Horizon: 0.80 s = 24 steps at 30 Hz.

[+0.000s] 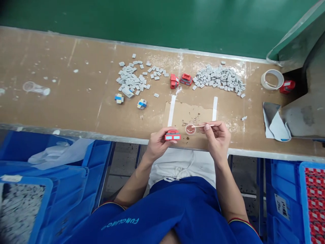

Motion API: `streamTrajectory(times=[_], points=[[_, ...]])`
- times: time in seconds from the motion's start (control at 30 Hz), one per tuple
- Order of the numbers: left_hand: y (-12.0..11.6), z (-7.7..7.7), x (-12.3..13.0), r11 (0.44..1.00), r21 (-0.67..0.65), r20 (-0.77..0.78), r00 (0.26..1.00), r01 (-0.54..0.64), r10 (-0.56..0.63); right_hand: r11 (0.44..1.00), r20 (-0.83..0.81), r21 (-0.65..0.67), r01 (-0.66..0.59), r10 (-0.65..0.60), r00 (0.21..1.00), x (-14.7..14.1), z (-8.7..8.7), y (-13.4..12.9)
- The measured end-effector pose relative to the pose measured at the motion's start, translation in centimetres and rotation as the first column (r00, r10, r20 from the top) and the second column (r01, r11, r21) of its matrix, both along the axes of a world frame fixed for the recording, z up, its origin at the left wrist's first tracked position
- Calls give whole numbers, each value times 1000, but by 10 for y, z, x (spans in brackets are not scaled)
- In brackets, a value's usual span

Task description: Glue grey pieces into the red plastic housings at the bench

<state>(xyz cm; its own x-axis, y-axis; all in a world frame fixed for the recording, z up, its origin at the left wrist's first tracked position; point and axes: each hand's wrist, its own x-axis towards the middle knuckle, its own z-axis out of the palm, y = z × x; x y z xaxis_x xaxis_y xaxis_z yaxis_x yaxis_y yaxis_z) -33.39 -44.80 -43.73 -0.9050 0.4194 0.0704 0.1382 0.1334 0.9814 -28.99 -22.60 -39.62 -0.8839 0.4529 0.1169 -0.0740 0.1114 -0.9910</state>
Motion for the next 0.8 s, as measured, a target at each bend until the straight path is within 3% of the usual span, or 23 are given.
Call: streamTrajectory(times=[0.17,0.4,0.53,0.7,0.8], points=[[1,4,2,997,-72,-59,998,22,-26,967,-63,199,-161,176,982,4,21,-23],[3,6,1,996,-78,-117,992,32,-41,895,-75,399,-200,249,966,2,19,-32],[3,6,0,998,-56,-163,986,33,-42,880,-72,425,-215,269,960,0,15,-34],[2,6,1,998,-46,-180,983,38,-46,905,-90,352,-240,288,953,5,16,-32],[2,5,1,997,-64,-168,985,34,-44,934,-97,315,-166,205,974,9,17,-20]])
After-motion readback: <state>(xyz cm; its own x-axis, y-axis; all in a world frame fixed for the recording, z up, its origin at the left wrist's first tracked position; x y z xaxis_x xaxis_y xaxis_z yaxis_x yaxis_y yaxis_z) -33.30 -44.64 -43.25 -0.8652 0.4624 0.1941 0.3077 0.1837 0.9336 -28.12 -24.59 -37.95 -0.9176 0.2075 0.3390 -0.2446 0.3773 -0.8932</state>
